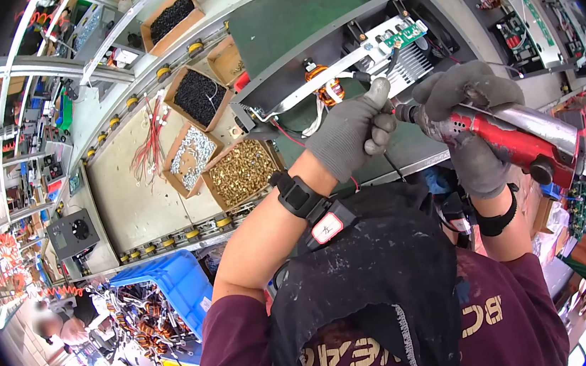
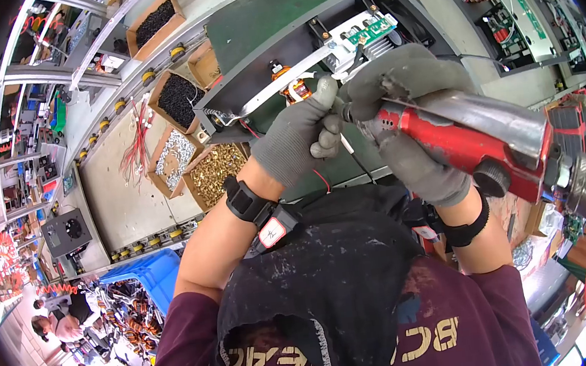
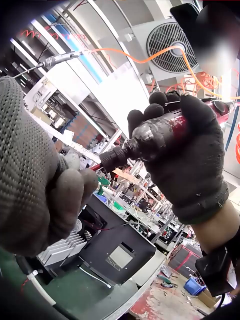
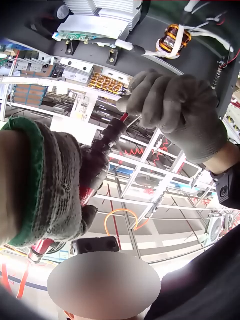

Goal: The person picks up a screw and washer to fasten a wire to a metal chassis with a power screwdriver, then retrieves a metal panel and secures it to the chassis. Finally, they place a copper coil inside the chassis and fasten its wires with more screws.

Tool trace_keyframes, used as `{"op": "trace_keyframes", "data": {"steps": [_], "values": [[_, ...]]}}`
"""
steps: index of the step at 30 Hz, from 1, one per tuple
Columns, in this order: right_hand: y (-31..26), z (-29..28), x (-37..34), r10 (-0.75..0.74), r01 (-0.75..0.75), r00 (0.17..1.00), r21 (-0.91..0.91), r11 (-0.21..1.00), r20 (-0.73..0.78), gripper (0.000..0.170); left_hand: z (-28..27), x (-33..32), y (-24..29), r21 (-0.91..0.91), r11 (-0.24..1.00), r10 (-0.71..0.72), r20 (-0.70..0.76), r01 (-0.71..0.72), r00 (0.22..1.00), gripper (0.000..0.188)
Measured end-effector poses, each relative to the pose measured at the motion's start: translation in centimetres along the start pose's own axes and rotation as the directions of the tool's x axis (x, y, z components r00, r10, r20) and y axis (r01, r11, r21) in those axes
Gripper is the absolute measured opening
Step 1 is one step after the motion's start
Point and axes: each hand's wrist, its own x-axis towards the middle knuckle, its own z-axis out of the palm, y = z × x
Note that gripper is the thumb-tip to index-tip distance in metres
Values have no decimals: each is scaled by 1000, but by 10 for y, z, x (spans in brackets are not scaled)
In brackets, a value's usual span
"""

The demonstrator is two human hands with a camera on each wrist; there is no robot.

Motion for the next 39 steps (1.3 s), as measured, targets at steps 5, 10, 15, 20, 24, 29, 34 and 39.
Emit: {"op": "trace_keyframes", "data": {"steps": [5, 10, 15, 20, 24, 29, 34, 39], "values": [[-8, -7, -11, -31, 26, 973, -24, 999, -229, 47, -10, 13, -6, -62, 985, -163, -46, 160, 985, 39], [-13, -38, -28, -56, 71, 951, 38, 997, -303, 51, -18, 36, -25, 120, 978, -169, -25, 171, 985, 37], [-18, -65, -48, -29, 45, 924, 33, 998, -381, 53, -5, 54, -39, 916, -125, 160, 398, -382, 903, 31], [-22, -79, -58, -12, 26, 893, 23, 999, -451, 50, 1, 62, -62, 333, -849, -299, 338, -411, 892, 24], [-26, -93, -57, 37, 11, 900, 106, 994, -435, 47, -5, 61, -55, 352, -758, -306, 551, -549, 776, 20], [-13, -115, -51, 392, -118, 876, 664, 738, -280, 46, 6, 43, -41, 357, -745, 142, 911, -563, 388, 20], [-3, -108, -37, 483, -197, 837, 682, 704, -258, 38, 11, 41, -38, 376, -779, 207, 910, -502, 360, 24], [0, -106, -26, 537, -293, 788, 583, 758, -302, 43, 13, 43, -36, 371, -799, 223, 913, -473, 340, 24]]}}
